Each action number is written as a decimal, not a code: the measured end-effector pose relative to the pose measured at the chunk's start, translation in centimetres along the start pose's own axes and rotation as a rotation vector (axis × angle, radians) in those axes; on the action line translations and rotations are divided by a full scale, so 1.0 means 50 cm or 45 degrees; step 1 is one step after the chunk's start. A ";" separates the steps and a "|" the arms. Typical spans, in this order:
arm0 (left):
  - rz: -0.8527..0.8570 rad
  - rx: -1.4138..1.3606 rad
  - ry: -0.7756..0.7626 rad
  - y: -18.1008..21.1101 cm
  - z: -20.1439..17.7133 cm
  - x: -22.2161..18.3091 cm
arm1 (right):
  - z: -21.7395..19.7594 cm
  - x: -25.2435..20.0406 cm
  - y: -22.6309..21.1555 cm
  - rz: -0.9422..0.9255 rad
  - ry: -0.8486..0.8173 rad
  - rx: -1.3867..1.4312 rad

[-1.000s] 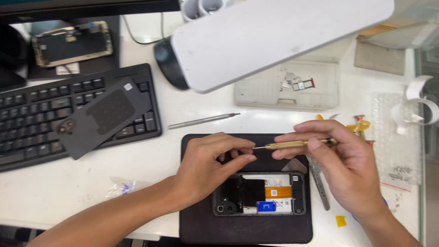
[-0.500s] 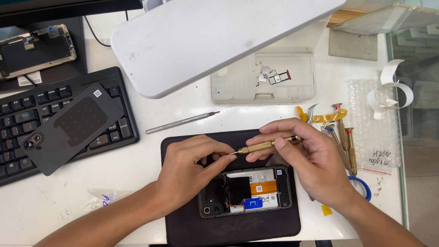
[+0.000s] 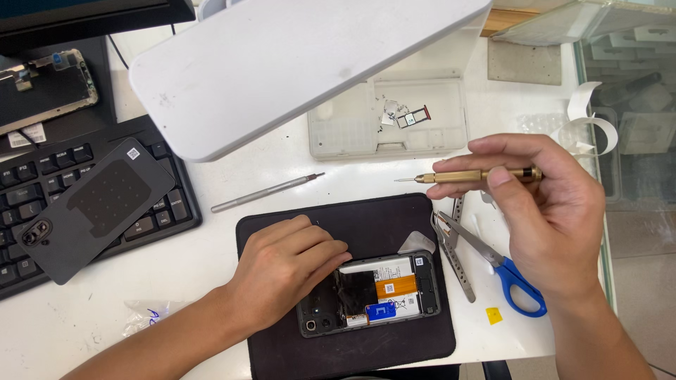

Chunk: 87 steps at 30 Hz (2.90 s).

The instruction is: The person reassembles a smartphone by connecting internal ribbon cables, placing the back cover, and securing screws. They use tweezers to align connectors and a screwdriver to fasten the chassis.

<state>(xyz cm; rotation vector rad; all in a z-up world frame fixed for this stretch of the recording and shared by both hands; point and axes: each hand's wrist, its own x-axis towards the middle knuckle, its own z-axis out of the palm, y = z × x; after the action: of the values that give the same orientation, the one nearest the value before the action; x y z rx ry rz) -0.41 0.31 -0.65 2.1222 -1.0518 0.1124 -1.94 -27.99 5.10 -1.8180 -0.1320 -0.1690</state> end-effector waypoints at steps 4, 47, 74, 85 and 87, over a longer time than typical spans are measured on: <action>-0.037 -0.011 -0.044 -0.001 0.005 -0.001 | 0.001 -0.004 -0.003 0.015 0.013 -0.023; -0.259 -0.132 0.228 0.000 -0.015 0.012 | 0.040 0.021 0.041 0.068 0.013 0.016; -0.440 -0.504 0.133 0.016 0.004 0.013 | 0.043 -0.053 0.019 0.342 -0.207 0.136; -0.285 -0.391 0.158 0.015 0.008 0.004 | 0.038 -0.077 0.035 0.326 -0.307 0.346; -0.279 -0.371 0.152 0.015 0.009 0.002 | 0.038 -0.081 0.037 0.357 -0.316 0.275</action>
<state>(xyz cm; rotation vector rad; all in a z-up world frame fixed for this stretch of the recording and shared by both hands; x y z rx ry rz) -0.97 -0.35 -0.51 1.9245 -0.7132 -0.0198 -5.51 -26.60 2.14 -1.6157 -0.0657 0.2605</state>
